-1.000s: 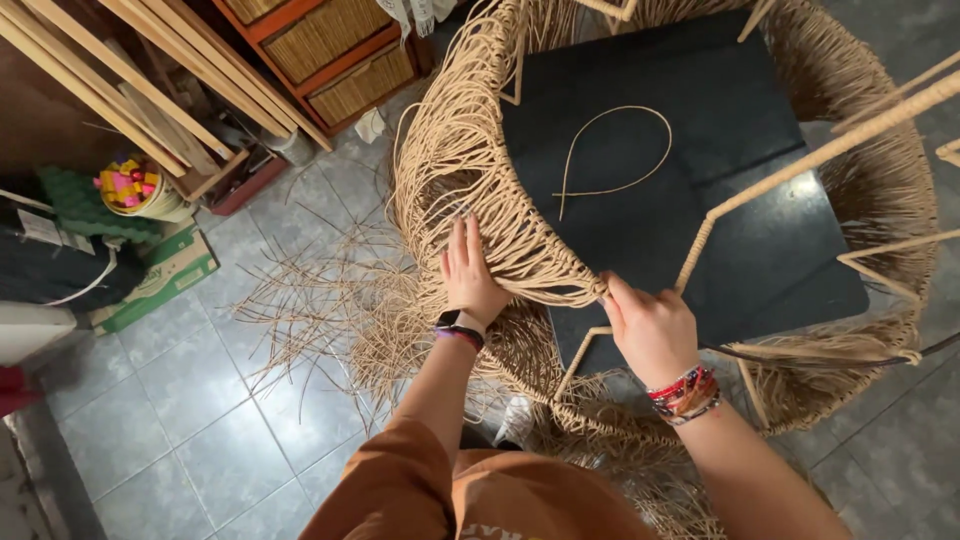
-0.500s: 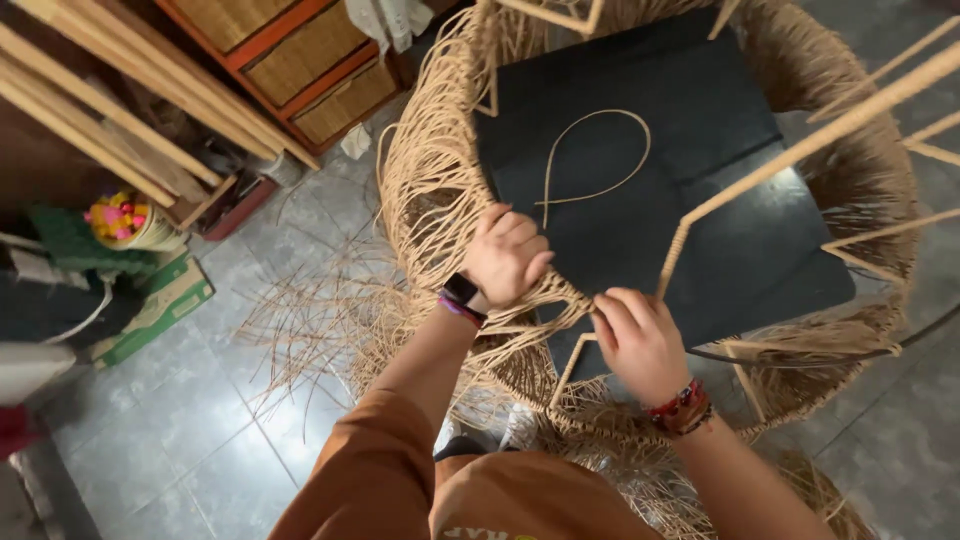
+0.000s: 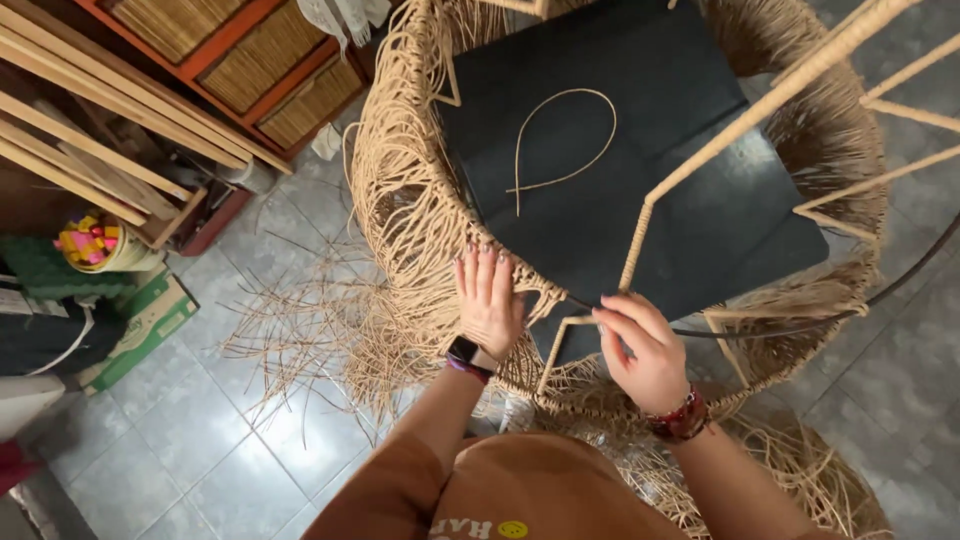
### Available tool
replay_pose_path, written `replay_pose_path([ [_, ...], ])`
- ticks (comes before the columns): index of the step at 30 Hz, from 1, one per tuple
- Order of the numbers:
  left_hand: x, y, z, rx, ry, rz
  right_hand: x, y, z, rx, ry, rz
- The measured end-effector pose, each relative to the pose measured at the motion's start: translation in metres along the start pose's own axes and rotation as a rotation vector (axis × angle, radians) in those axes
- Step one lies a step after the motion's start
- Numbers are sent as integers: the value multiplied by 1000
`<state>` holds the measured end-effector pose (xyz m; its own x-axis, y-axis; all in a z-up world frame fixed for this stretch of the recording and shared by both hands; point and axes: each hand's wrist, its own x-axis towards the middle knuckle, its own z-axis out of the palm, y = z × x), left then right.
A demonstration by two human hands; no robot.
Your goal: Weaving and tying natural fibers onto a large circular frame to create a decorative furniture piece
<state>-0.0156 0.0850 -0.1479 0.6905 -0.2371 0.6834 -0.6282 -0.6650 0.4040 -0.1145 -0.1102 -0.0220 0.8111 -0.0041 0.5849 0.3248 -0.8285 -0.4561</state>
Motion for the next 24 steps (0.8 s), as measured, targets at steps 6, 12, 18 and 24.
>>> replay_pose_path([
  [6, -20, -19, -19, -1, -112, 113, -20, -5, -6, 72, 6, -74],
  [12, 6, -22, -79, -291, -238, -209, 20, -29, 5, -21, -157, 32],
  [18, 76, -27, -94, -378, -228, -346, 62, -55, 50, -1, -300, -7],
  [24, 121, -71, -105, -447, -187, -447, 80, -58, 59, -16, -365, 116],
])
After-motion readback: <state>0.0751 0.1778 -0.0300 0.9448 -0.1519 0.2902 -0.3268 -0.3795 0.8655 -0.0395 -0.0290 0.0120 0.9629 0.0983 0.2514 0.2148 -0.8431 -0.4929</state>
